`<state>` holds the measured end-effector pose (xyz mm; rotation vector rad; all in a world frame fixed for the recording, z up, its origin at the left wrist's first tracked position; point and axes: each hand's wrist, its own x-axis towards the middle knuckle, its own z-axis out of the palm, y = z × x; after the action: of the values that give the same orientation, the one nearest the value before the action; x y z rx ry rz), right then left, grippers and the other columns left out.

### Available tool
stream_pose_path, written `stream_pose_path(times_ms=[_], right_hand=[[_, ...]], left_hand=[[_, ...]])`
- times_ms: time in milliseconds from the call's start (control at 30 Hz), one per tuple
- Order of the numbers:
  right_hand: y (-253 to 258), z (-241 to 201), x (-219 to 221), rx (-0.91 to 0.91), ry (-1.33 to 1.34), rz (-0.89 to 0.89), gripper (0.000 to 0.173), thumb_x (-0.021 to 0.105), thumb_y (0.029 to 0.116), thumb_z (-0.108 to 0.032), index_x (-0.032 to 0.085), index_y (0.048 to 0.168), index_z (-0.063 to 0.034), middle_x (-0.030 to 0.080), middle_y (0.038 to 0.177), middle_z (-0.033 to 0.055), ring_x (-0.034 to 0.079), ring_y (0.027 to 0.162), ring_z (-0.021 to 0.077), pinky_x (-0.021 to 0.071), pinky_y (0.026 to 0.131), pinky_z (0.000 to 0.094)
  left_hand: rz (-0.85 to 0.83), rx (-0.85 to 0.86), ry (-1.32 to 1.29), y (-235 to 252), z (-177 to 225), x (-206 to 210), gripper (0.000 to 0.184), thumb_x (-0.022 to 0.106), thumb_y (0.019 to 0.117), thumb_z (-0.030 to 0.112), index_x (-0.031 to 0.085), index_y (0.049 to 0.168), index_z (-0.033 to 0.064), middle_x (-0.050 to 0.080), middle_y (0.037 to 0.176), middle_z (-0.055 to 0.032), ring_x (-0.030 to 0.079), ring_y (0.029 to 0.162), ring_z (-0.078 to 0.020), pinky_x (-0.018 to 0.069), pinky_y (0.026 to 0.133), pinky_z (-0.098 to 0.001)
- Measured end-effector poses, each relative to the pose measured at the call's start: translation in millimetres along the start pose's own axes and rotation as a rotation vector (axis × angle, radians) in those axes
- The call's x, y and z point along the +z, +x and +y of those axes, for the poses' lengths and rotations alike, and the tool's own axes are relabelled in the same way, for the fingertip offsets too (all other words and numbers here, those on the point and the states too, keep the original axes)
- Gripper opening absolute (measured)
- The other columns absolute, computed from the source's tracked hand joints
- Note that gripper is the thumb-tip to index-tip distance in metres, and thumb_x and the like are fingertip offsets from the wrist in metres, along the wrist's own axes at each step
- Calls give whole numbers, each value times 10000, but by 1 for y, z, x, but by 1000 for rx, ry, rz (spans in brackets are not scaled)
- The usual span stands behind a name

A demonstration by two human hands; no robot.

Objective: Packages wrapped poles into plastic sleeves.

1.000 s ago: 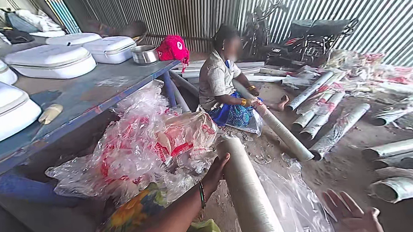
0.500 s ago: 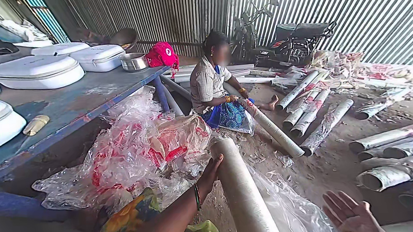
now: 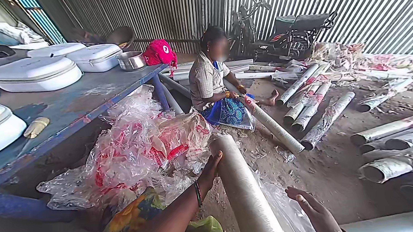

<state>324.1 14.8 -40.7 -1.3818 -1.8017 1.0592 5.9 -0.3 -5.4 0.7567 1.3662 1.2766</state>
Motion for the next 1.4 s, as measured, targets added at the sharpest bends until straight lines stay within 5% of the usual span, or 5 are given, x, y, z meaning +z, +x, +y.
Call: stream_pose_path(times_ms=[267,1067,1167,1300,1400], right_hand=[[-4,-8,1,-27,45,159,483,443,1044,-286,626,1243,115,697,1225,217,651,1174,188,482,1020,355],[-5,-2,4,-28,-10,77,430,448,1053,-247,648,1241,83,701,1217,220,654,1181,256,473,1039,434],[-5,3,8,-120,-6,18,580,412,1042,-376,618,1300,101,632,1344,257,580,1308,309,419,1118,453],[-10,1,26,-193,78,-116,1063,325,921,-803,445,1485,90,348,1599,287,356,1499,328,374,1161,451],[-17,-7,39,-131,115,-286,1125,299,911,-840,368,1520,104,474,1541,220,453,1447,205,357,1196,357]], left_hand=[[11,-18,10,0,1,0,642,301,1105,459,211,1592,50,464,1470,-233,568,1238,-242,502,974,-398],[11,9,69,0,-1,1,642,273,1110,446,198,1596,33,428,1510,-241,533,1290,-250,475,1013,-403],[15,16,76,-1,0,1,636,269,1113,432,194,1598,28,398,1539,-244,510,1326,-253,458,1042,-405],[7,44,79,0,-1,2,643,265,1112,425,185,1600,14,375,1558,-249,488,1359,-243,441,1077,-394],[2,61,91,3,-4,1,652,267,1108,430,197,1592,-1,383,1551,-254,489,1357,-242,436,1083,-390]])
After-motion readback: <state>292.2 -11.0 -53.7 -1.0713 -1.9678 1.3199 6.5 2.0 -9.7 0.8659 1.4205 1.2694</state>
